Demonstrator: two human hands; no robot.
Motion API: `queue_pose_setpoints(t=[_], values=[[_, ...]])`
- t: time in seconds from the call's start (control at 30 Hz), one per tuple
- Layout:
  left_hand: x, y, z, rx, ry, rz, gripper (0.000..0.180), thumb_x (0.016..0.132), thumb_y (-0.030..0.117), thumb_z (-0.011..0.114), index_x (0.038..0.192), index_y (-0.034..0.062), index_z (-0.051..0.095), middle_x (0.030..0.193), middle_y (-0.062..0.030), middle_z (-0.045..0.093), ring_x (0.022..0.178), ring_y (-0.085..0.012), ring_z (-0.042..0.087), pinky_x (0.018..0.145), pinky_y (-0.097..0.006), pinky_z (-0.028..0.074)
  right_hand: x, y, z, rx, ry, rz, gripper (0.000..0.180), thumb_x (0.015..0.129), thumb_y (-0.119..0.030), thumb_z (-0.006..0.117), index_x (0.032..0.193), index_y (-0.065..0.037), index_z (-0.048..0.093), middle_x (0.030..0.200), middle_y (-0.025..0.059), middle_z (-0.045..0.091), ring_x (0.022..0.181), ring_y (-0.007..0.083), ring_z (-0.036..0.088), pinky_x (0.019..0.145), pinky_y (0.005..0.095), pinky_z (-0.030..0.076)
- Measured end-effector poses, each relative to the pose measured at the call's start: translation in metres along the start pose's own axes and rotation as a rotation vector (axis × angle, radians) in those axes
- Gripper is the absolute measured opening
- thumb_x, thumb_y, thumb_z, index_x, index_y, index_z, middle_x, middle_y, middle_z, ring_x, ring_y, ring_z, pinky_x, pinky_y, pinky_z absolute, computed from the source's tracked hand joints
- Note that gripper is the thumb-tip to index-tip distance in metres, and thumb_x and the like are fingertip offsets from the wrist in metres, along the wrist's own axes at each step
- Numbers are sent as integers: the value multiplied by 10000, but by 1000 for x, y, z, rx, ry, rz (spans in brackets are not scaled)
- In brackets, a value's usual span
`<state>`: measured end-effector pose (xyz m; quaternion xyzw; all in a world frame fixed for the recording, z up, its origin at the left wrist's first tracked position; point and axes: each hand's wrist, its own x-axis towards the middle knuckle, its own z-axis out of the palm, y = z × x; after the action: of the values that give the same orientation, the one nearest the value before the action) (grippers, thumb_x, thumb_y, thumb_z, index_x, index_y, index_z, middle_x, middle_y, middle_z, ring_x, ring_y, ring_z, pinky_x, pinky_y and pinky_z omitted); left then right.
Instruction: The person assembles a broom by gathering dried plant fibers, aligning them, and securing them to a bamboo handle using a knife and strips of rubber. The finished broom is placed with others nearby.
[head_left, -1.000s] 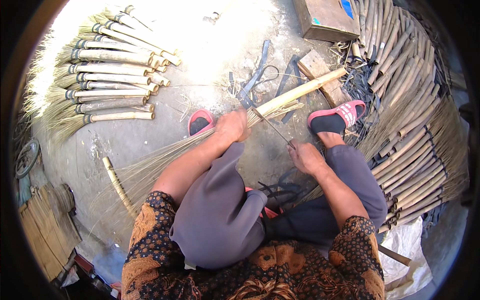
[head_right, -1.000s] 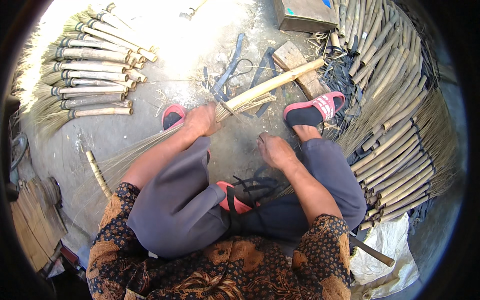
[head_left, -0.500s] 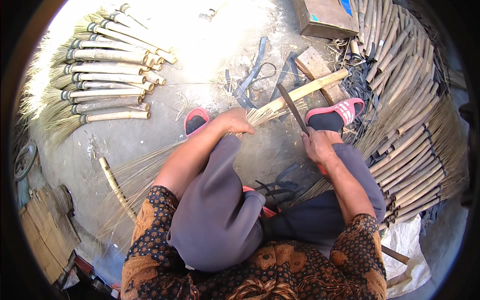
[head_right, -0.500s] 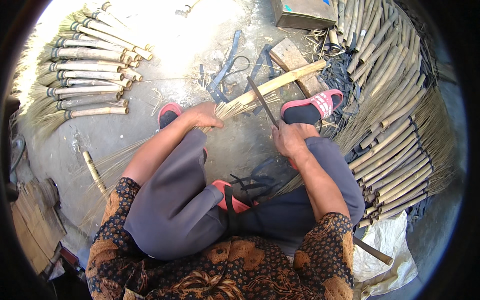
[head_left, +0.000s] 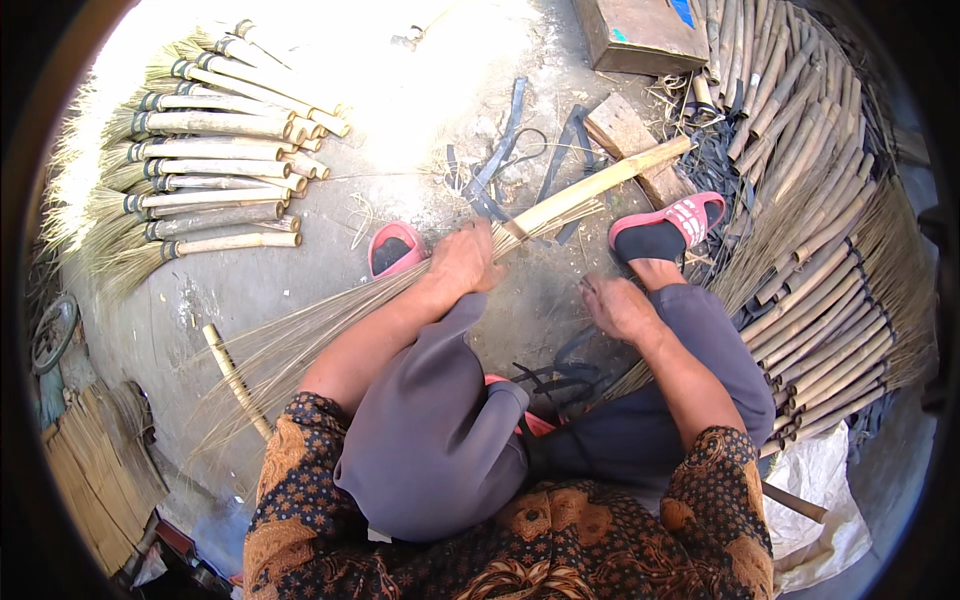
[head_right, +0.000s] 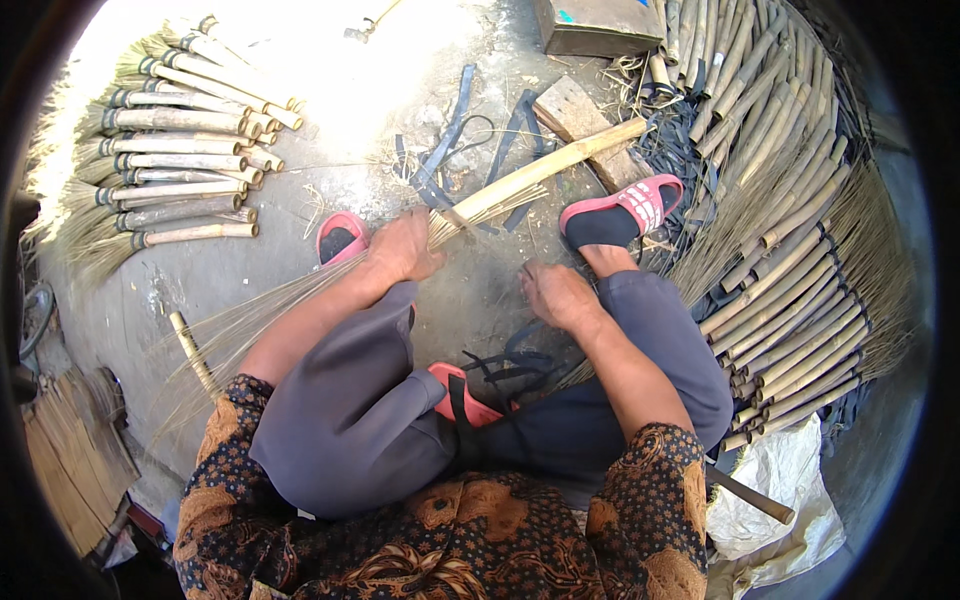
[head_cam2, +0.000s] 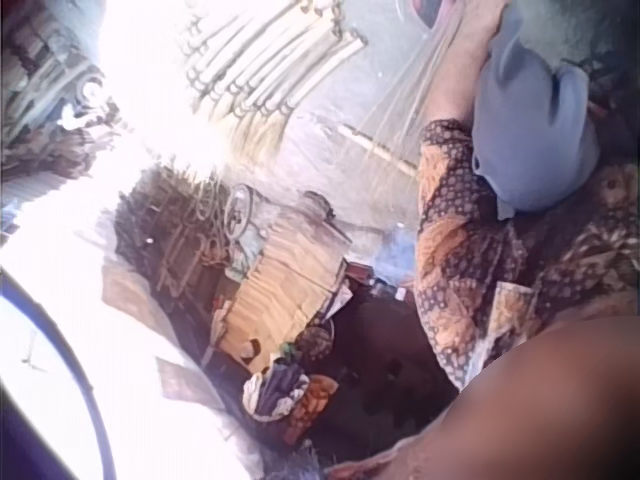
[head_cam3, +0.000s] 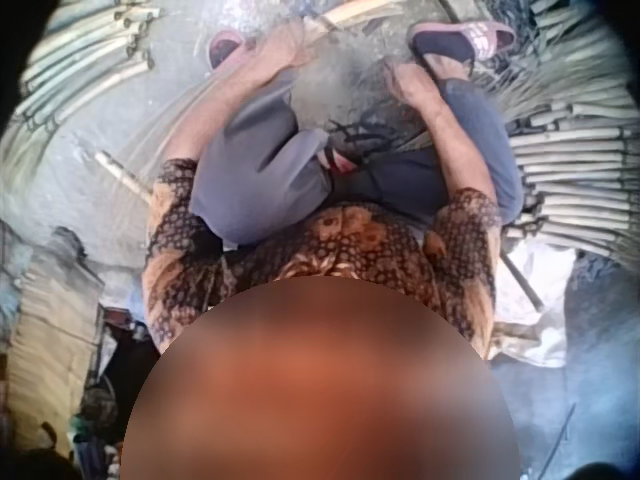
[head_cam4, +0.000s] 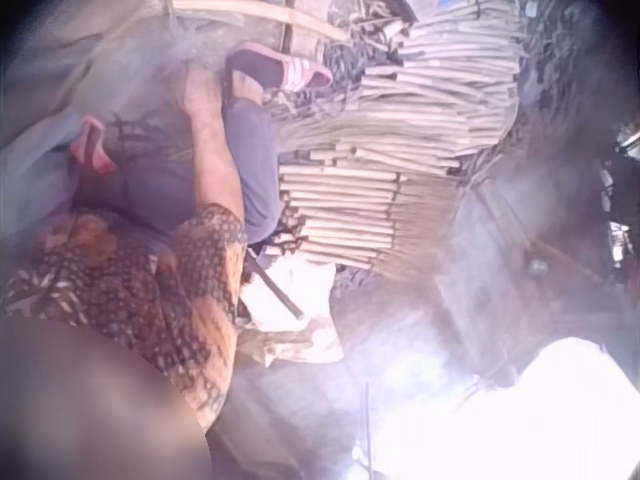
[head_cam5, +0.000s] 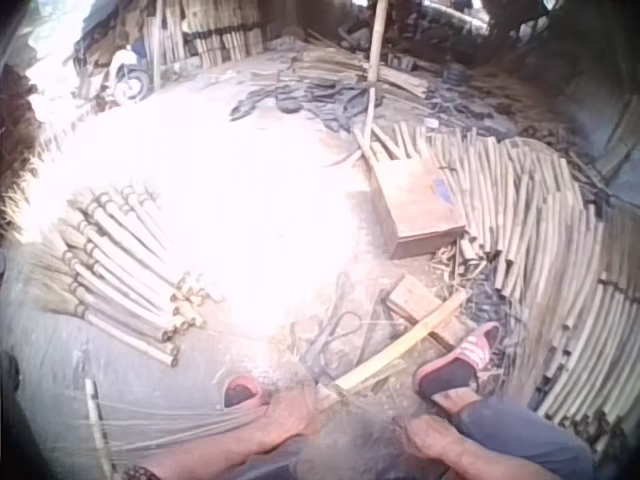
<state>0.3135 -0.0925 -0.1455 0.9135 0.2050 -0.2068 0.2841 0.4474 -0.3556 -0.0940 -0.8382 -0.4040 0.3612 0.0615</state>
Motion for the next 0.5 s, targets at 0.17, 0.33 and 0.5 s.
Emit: queue_pose_setpoints(t=[0.17,0.33,0.5], values=[[11,-18,-12,-150,-197,49,512,758,337,808,1124,-13,729,1056,-243,763,1004,-371,741,911,-436,579,22,33,-25,118,340,376,293,1062,-281,530,1096,-10,633,925,319,706,943,523,670,836,585,507],[35,-34,-3,-413,-378,97,545,709,357,825,1168,72,750,1013,-200,770,915,-338,729,853,-399,569,0,33,-31,-260,255,-120,286,1052,-278,548,1051,-11,650,939,310,710,940,510,674,834,568,509],[34,-33,8,-444,-359,88,545,703,370,833,1143,56,755,1010,-201,767,914,-332,726,847,-393,566,8,27,-23,60,151,126,262,1026,-258,572,1009,-9,653,862,278,697,929,506,664,838,561,510]])
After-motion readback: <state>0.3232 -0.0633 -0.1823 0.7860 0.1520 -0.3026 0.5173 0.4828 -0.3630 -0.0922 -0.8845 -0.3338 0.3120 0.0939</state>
